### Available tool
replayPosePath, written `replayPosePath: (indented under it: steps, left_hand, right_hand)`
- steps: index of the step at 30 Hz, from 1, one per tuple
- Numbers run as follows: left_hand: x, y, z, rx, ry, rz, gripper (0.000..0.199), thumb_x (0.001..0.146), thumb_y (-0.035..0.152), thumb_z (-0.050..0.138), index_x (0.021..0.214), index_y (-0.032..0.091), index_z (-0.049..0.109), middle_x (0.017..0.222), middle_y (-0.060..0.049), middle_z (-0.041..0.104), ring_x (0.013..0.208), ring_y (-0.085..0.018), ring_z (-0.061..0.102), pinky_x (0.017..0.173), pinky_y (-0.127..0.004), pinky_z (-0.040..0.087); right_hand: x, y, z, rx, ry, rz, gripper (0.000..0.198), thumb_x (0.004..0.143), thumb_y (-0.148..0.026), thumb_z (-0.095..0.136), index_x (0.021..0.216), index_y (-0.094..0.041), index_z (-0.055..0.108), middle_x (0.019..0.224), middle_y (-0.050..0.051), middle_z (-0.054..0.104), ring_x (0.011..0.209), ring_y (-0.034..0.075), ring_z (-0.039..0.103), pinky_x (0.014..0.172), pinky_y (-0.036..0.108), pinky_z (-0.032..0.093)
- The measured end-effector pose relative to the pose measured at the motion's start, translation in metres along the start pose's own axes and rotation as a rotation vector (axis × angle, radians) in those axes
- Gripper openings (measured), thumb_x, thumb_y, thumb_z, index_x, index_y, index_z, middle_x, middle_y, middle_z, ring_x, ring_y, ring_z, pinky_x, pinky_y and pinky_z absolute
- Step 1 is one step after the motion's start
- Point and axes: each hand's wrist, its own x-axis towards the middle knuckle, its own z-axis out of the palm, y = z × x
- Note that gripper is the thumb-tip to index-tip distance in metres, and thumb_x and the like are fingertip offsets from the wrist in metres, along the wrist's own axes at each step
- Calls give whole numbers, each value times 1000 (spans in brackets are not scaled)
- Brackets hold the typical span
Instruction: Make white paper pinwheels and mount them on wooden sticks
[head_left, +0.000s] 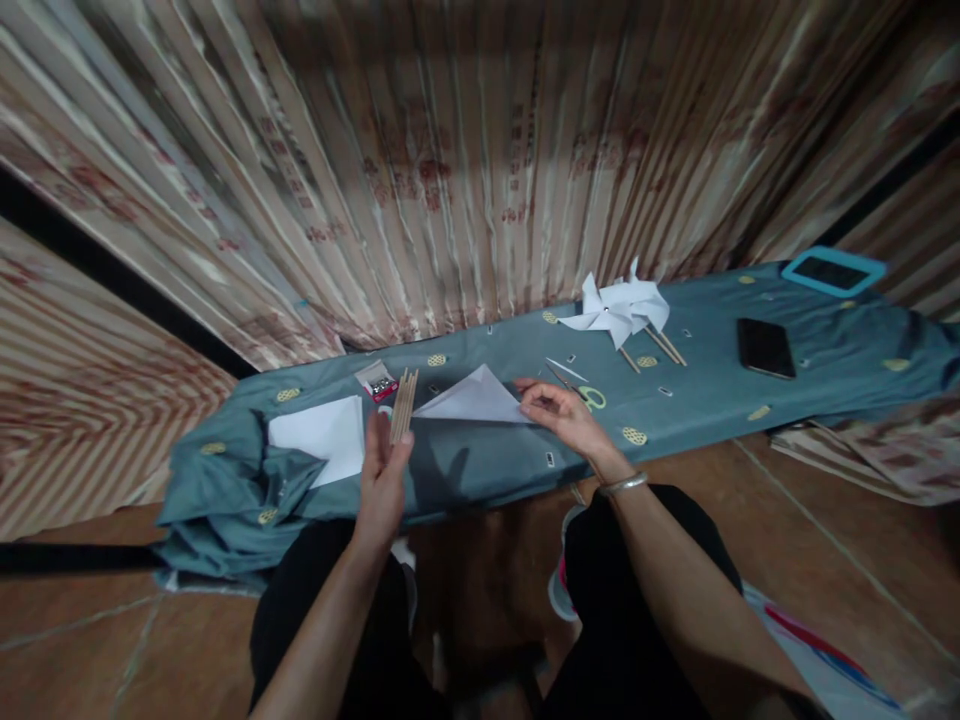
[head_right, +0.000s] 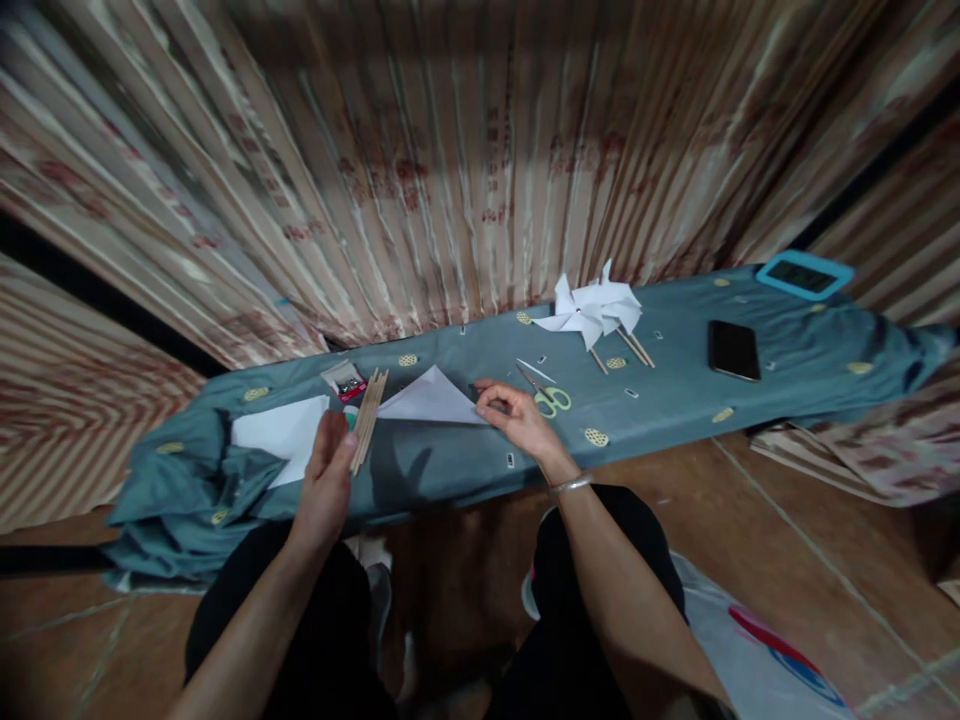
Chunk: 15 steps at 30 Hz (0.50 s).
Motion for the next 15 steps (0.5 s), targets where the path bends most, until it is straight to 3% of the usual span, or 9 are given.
replayPosePath:
  steps: [3,6,10,15]
  left_hand:
    - [18,16,10,-268,-58,-278,56,92,46,47,145,31,35,153,-10,42,140,-30,41,109,-54,39]
    - [27,26,25,-477,-237,-457,42,89,46,52,128,29,52,141,-11,55,122,-32,59,99,-55,49]
    - [29,26,37,-639,-333,-501,25,83,36,62,102,20,61,113,-11,70,106,-29,69,100,-49,49]
    - [29,16,37,-627,-307,-501,19,76,19,65,95,16,64,98,-10,75,101,-25,71,103,-46,49]
  right_hand:
    - [0,-4,-1,49,13,6,26,70,-44,74,75,-21,65,125,9,66,118,25,60,102,41,43]
    - [1,-7,-1,71,31,8,24,70,-43,75,76,-21,66,126,9,65,119,25,60,102,41,43]
    - [5,-8,1,68,50,-18,23,71,-44,75,74,-22,66,124,8,67,118,25,60,101,41,44]
    - [10,1,4,31,49,-20,25,73,-45,74,79,-22,67,125,9,66,120,25,59,106,43,41]
